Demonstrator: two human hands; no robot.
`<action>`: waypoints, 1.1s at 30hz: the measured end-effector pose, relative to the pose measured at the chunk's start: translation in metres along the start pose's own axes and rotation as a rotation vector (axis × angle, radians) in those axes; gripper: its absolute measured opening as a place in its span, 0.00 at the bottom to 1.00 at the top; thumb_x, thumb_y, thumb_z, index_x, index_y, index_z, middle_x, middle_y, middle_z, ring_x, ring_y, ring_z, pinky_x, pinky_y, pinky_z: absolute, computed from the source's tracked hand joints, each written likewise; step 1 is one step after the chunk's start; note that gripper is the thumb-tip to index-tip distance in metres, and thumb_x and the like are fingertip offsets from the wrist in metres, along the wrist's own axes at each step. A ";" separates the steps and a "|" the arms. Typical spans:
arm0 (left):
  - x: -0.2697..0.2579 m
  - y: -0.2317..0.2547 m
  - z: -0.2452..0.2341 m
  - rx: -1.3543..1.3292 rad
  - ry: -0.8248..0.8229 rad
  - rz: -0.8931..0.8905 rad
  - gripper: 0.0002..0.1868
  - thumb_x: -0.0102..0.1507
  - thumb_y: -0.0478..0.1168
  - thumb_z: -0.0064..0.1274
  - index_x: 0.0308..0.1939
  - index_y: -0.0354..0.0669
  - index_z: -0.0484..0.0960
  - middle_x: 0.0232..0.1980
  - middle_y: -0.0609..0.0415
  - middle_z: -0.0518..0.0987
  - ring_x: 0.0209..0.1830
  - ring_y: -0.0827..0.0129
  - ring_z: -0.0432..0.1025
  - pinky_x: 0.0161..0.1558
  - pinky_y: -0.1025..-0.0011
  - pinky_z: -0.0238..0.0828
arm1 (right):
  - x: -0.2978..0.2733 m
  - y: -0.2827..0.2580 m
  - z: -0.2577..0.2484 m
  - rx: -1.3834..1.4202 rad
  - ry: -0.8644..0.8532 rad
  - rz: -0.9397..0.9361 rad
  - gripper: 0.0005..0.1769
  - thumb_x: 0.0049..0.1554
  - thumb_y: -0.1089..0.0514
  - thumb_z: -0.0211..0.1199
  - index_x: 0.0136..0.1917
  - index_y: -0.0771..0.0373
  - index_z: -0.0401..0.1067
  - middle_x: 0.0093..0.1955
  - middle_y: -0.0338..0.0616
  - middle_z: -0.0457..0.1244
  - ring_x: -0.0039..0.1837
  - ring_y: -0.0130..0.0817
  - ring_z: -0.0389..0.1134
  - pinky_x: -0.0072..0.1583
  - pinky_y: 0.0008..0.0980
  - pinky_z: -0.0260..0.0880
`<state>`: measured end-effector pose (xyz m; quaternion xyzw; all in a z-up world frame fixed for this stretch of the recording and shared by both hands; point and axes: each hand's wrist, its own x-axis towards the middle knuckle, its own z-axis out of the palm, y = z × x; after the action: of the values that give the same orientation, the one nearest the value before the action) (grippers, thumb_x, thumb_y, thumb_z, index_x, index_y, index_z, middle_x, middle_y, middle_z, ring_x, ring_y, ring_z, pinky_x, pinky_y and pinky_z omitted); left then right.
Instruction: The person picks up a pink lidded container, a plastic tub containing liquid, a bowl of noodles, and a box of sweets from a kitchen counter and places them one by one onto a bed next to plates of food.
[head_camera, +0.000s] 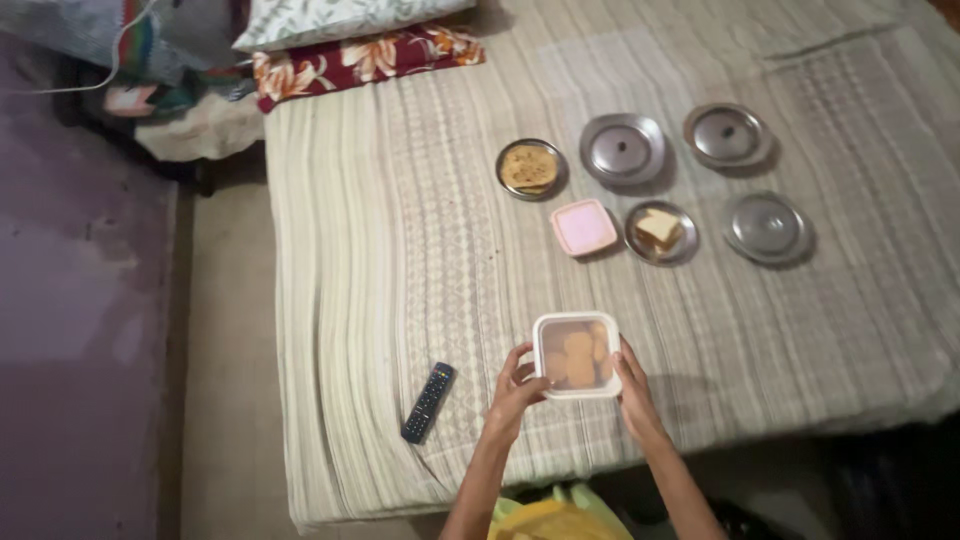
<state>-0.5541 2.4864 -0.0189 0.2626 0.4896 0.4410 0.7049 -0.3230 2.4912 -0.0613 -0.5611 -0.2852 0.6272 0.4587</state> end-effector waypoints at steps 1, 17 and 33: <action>0.003 -0.001 0.000 -0.034 -0.008 0.017 0.39 0.56 0.33 0.58 0.71 0.50 0.66 0.56 0.49 0.79 0.47 0.69 0.77 0.42 0.71 0.76 | 0.010 0.002 -0.001 0.050 -0.041 -0.042 0.35 0.64 0.46 0.50 0.81 0.59 0.52 0.80 0.40 0.53 0.79 0.33 0.53 0.74 0.37 0.54; 0.104 -0.002 -0.048 -0.102 0.138 -0.050 0.40 0.54 0.33 0.58 0.71 0.48 0.65 0.54 0.46 0.81 0.45 0.67 0.80 0.41 0.71 0.79 | 0.091 0.010 0.034 -0.316 0.057 0.131 0.36 0.62 0.43 0.52 0.81 0.52 0.54 0.76 0.35 0.55 0.73 0.30 0.57 0.68 0.36 0.58; 0.340 -0.049 -0.127 0.117 0.095 0.043 0.42 0.56 0.32 0.60 0.75 0.42 0.63 0.64 0.31 0.78 0.64 0.51 0.73 0.63 0.55 0.72 | 0.338 0.109 0.044 -0.388 0.122 -0.058 0.28 0.60 0.60 0.66 0.73 0.60 0.68 0.61 0.44 0.67 0.59 0.34 0.68 0.61 0.33 0.69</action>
<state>-0.6088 2.7542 -0.2623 0.2929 0.5417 0.4386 0.6545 -0.3757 2.7557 -0.2967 -0.6674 -0.3885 0.5119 0.3763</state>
